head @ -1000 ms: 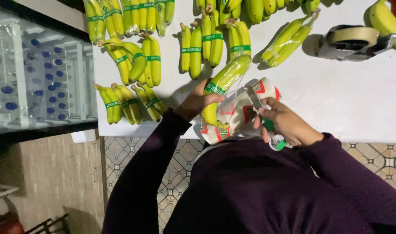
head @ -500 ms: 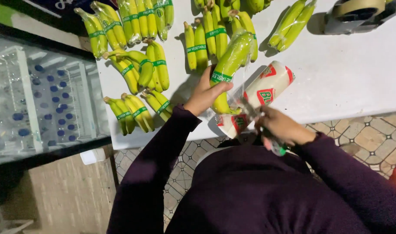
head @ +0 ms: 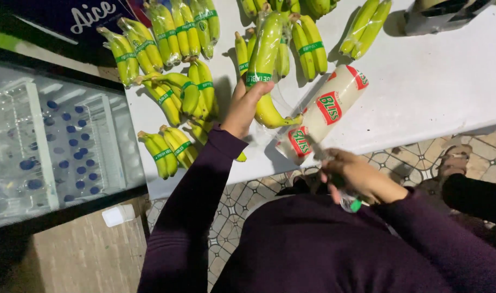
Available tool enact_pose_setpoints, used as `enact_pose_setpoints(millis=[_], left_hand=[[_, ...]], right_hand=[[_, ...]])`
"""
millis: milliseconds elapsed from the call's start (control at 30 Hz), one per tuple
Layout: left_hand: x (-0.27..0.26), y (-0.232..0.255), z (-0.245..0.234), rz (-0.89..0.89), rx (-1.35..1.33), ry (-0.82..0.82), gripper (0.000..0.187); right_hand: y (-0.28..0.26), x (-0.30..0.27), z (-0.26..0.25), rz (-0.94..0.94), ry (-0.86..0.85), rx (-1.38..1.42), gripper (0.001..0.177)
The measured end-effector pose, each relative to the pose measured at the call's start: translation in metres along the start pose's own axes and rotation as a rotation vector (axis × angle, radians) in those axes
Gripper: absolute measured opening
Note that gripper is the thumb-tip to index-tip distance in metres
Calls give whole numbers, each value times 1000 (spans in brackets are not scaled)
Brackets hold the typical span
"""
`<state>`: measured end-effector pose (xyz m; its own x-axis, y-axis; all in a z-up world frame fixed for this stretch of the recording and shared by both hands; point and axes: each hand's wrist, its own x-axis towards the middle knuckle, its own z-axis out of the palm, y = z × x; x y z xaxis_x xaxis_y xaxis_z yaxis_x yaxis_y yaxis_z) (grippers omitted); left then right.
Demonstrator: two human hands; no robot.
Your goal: Wrapping bunches of green bananas in clear plastic film for retail packaging.
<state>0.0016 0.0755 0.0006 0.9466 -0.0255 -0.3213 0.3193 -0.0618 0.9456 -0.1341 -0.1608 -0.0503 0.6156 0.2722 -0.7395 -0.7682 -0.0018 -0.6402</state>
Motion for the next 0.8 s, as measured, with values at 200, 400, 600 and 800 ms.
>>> enact_pose_setpoints(millis=[200,400,600,800], left_hand=[[7,10,-1,81,-130,93,56],[23,58,-46,-17,-379,175,59],[-12,71,-12,-196,-623,47,52],[-14,14,25,-136,-682,-226,47]], right_hand=[[-31,-29,60,77,-146,-604,36],[26,70,-79,-117,302,-141,45],[113,237,-311,-60,706,-948,50],[-45,115,-196,-351,856,-808,59]])
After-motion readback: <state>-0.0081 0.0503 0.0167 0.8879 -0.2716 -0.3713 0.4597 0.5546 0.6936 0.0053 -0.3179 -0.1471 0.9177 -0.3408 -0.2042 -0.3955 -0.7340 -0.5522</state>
